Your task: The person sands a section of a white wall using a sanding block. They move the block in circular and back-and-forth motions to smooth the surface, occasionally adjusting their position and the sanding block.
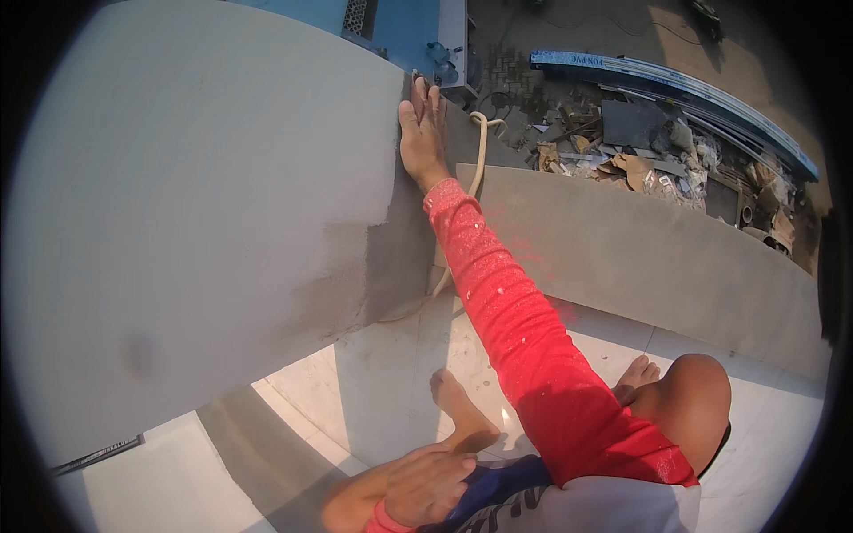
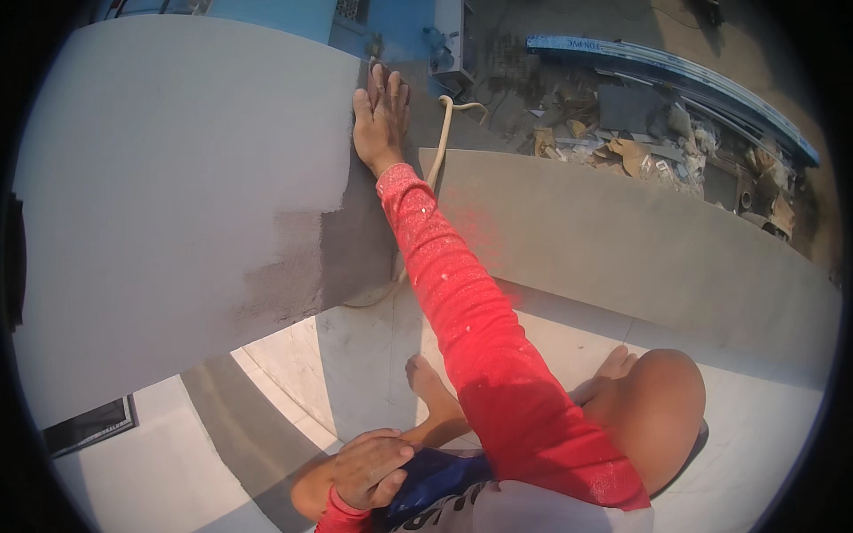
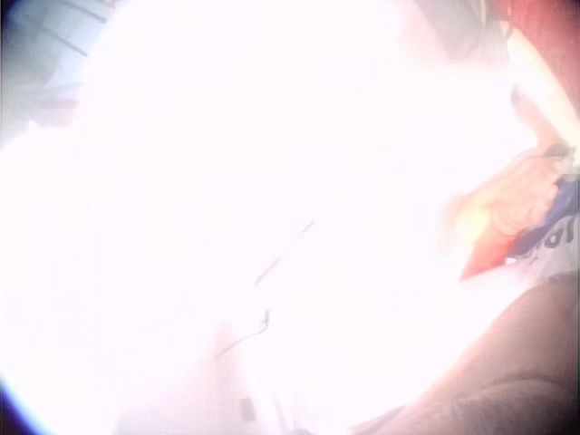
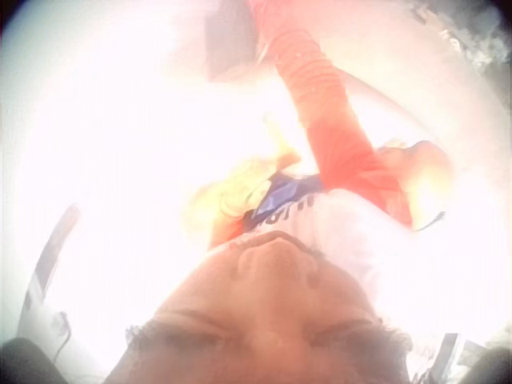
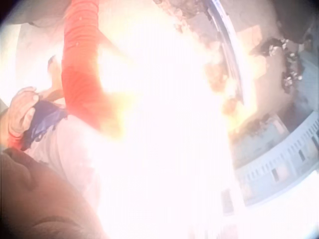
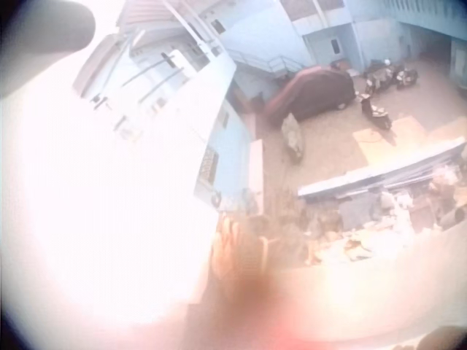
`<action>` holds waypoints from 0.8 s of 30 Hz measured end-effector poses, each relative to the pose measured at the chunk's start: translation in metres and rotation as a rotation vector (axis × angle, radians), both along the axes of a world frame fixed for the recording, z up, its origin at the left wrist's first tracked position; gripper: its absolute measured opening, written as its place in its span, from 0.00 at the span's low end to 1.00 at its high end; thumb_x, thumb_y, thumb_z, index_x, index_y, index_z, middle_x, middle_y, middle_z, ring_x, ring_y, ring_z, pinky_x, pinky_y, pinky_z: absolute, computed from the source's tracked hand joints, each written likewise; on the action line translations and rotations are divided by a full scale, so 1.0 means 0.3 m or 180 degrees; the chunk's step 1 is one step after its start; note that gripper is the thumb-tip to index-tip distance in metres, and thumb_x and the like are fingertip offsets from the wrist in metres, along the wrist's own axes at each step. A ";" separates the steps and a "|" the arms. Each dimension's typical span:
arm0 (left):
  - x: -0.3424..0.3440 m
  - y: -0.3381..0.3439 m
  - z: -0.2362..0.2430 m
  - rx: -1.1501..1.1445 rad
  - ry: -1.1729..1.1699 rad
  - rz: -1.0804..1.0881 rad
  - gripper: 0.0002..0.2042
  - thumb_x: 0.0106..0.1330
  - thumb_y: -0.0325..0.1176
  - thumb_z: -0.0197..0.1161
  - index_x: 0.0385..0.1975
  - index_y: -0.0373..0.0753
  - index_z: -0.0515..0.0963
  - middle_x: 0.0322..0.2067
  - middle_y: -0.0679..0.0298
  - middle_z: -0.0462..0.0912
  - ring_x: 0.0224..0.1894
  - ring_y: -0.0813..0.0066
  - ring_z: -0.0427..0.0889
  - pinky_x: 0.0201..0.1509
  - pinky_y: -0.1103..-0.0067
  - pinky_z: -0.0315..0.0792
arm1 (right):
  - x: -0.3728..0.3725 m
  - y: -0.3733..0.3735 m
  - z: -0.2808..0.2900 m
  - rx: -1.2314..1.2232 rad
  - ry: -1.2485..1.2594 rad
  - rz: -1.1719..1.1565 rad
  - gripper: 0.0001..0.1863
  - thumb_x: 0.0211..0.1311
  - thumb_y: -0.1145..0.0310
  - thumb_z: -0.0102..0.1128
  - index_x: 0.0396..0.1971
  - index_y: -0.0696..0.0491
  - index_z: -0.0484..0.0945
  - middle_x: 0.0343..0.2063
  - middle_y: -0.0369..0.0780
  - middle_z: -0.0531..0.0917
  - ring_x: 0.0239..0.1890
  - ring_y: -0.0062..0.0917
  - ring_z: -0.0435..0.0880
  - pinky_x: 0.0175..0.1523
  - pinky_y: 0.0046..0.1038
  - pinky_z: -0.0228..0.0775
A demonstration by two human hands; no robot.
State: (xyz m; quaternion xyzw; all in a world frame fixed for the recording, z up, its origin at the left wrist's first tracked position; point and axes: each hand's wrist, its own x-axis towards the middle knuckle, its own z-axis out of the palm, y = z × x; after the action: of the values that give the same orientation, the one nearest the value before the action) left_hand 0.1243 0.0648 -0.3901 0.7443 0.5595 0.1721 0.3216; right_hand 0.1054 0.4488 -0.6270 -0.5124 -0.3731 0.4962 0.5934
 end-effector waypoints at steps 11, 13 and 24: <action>0.036 0.025 0.041 -0.0193 0.0035 -0.0260 0.12 0.67 0.30 0.64 0.48 0.35 0.83 0.39 0.52 0.89 0.41 0.59 0.90 0.54 0.62 0.82 | -0.001 -0.003 -0.047 -0.0522 -0.0265 -0.0228 0.34 0.80 0.45 0.36 0.78 0.46 0.55 0.79 0.50 0.51 0.80 0.51 0.46 0.81 0.48 0.39; 0.012 0.002 0.033 -0.0191 0.0014 -0.0215 0.12 0.68 0.31 0.64 0.48 0.35 0.84 0.40 0.53 0.89 0.42 0.59 0.90 0.55 0.62 0.82 | -0.017 -0.031 -0.044 -0.0446 -0.0157 -0.0240 0.33 0.81 0.46 0.37 0.78 0.47 0.56 0.79 0.50 0.52 0.80 0.52 0.46 0.82 0.48 0.39; 0.030 0.043 0.144 -0.0196 0.0715 -0.0623 0.20 0.62 0.39 0.72 0.52 0.39 0.83 0.49 0.54 0.87 0.49 0.57 0.87 0.56 0.62 0.79 | -0.172 -0.887 0.010 -0.0232 -0.0082 0.0351 0.31 0.81 0.52 0.43 0.79 0.43 0.56 0.81 0.41 0.49 0.82 0.43 0.43 0.83 0.45 0.33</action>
State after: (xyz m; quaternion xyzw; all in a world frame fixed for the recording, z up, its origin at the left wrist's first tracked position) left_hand 0.1333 0.0776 -0.3471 0.7996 0.5217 0.0383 0.2949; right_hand 0.0538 0.1827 -0.6240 -0.5186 -0.3900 0.5347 0.5413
